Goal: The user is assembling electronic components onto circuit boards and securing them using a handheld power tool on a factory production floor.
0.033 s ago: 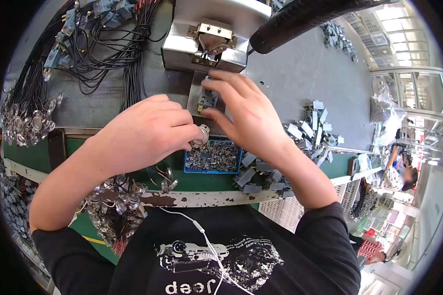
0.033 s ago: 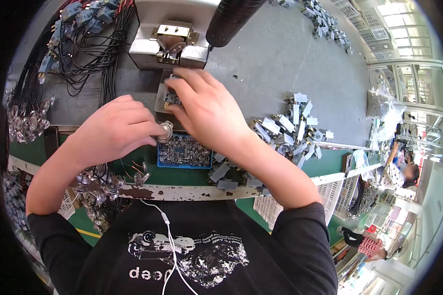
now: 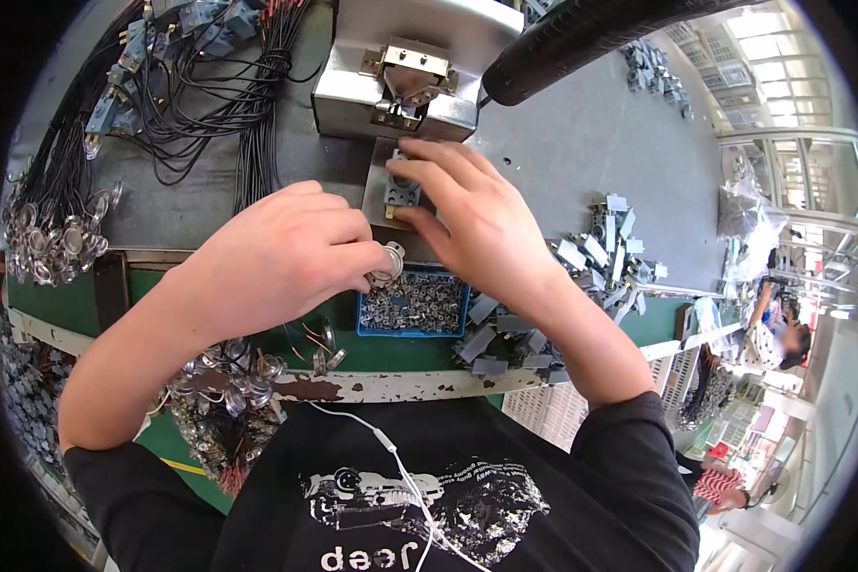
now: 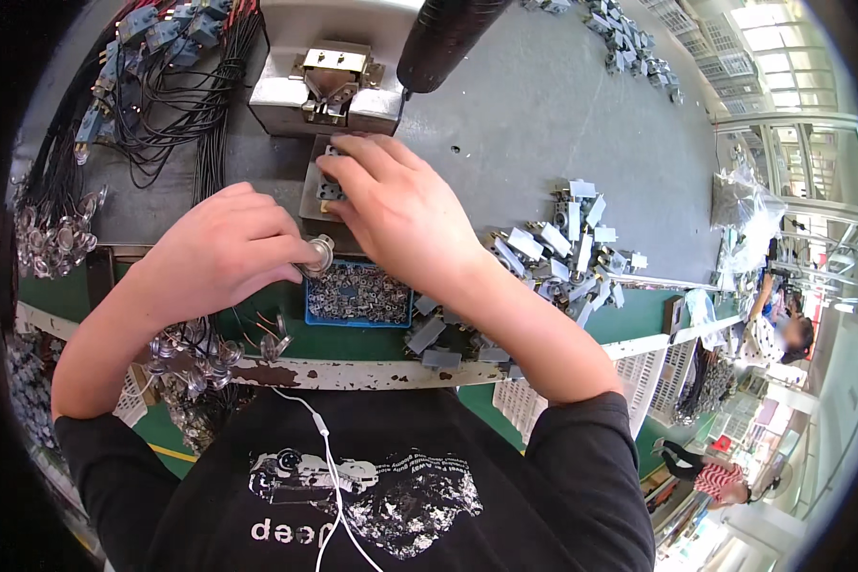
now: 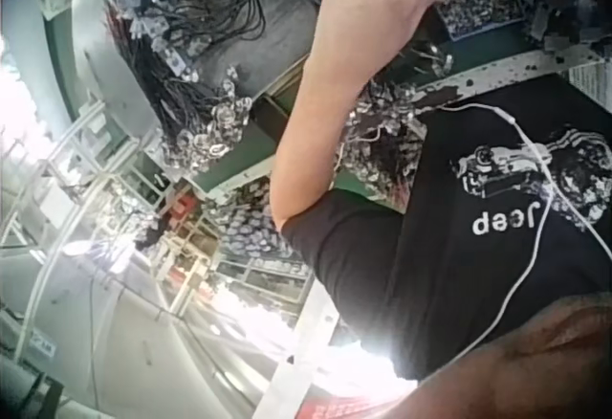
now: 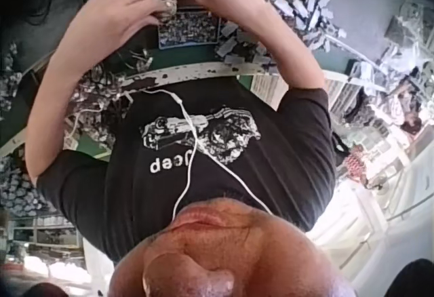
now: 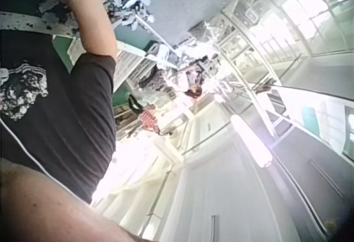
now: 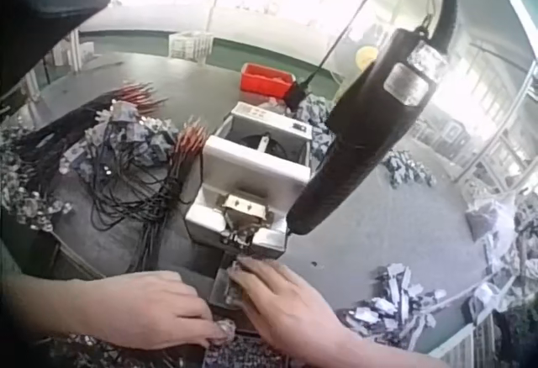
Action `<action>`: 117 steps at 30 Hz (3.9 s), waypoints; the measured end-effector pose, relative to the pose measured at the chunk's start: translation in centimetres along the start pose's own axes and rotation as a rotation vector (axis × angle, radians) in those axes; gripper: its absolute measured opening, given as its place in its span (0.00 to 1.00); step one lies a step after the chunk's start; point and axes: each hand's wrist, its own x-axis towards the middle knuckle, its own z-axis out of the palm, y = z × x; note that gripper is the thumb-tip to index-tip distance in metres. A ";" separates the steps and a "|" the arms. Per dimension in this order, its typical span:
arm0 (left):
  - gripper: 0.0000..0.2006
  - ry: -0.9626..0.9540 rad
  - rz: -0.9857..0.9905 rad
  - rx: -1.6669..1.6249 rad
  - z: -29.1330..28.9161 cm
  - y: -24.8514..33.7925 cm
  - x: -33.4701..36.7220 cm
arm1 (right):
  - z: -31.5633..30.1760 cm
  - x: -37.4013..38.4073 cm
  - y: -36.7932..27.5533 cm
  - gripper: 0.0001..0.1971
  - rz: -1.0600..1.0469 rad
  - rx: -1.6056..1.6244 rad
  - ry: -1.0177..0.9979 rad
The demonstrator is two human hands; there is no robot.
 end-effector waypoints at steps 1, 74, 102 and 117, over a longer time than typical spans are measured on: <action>0.14 -0.005 -0.003 0.003 0.0 0.1 -0.1 | 0.1 0.0 0.2 0.20 -0.001 0.006 0.004; 0.11 0.213 -0.275 -0.089 1.5 -3.3 2.3 | -5.8 11.9 -4.2 0.30 -0.298 0.751 0.734; 0.09 0.194 -0.276 0.007 1.0 -2.7 3.4 | -4.1 9.8 -3.5 0.34 0.074 0.889 0.586; 0.10 0.244 -0.366 -0.261 2.3 -3.0 2.5 | -2.5 9.6 -3.9 0.34 0.051 1.037 0.578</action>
